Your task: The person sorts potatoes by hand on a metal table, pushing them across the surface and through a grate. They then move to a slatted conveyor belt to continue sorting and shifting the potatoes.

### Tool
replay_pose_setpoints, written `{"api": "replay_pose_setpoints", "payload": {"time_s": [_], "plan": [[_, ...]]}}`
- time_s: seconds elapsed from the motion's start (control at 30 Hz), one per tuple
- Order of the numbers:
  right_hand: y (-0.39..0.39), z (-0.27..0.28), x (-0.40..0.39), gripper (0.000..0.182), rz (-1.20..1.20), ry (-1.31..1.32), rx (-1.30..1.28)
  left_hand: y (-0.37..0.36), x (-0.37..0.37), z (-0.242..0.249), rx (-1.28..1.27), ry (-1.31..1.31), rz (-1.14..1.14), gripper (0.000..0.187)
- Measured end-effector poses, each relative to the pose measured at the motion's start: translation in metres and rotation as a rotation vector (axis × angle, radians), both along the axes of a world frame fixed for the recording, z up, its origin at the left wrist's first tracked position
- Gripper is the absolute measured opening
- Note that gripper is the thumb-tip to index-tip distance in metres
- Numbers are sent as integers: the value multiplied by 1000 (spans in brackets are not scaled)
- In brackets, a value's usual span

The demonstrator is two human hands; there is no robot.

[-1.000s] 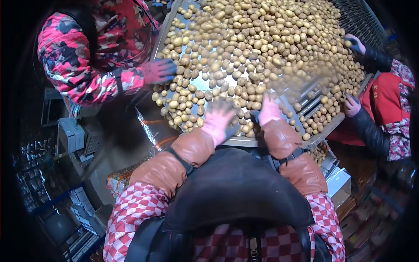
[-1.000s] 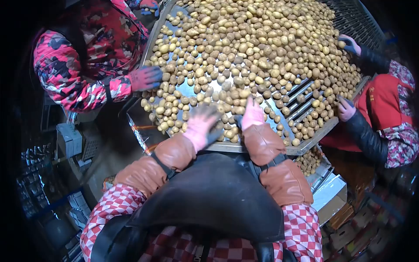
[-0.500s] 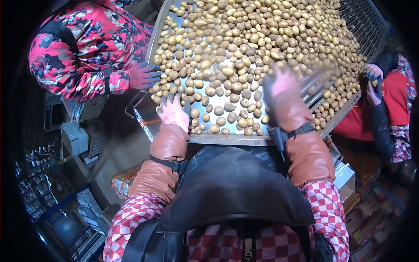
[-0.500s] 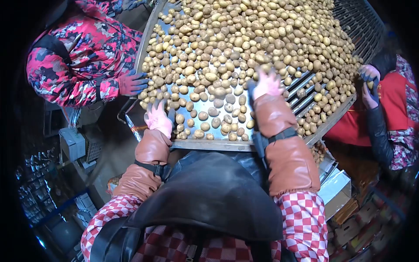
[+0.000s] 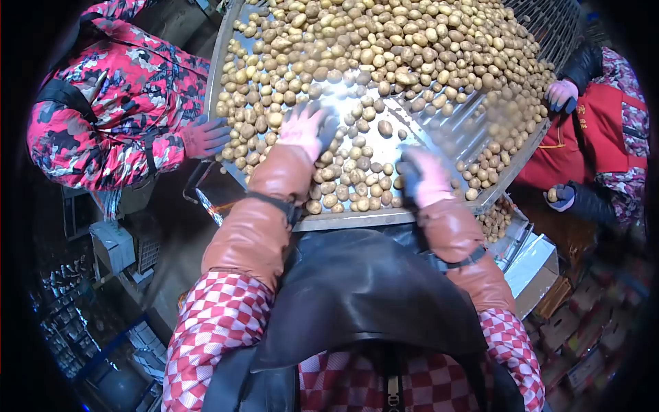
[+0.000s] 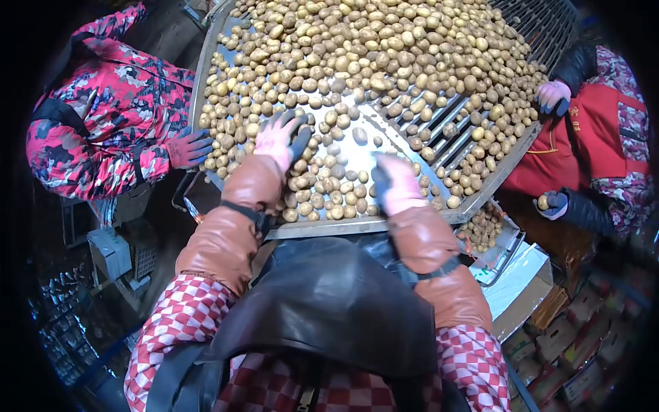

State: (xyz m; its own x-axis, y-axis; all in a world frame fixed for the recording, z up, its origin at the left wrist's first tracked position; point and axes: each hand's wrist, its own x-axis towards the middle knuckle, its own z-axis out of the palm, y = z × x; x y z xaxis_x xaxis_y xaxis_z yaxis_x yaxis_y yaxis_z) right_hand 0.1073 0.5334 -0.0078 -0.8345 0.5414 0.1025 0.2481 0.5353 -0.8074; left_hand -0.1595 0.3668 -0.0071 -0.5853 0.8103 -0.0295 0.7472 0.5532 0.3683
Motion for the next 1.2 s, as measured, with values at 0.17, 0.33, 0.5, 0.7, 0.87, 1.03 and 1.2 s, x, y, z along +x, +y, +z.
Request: {"api": "replay_pose_setpoints", "payload": {"time_s": [0.17, 0.33, 0.5, 0.7, 0.87, 1.03, 1.2], "plan": [[63, 22, 73, 79, -329, -745, 266, -80, 1, 4, -115, 157, 69, 43], [25, 34, 50, 91, -153, -977, 318, -129, 5, 9, -283, 78, 423, 61], [-48, -3, -33, 75, 28, -954, 186, -119, 53, 12, 20, 198, 248, 39], [-44, 11, -75, 63, 225, -395, -150, -69, 95, 24, 16, -83, -528, 39], [3, -35, -29, 55, -168, -70, -433, -87, 71, 9, -129, -140, -275, 60], [53, 51, 22, 90, -47, -1011, 313, -109, 26, 1, -321, -66, 137, 57], [11, 50, 22, 82, 119, -1028, 117, -89, 40, 20, -262, 228, 297, 46]]}}
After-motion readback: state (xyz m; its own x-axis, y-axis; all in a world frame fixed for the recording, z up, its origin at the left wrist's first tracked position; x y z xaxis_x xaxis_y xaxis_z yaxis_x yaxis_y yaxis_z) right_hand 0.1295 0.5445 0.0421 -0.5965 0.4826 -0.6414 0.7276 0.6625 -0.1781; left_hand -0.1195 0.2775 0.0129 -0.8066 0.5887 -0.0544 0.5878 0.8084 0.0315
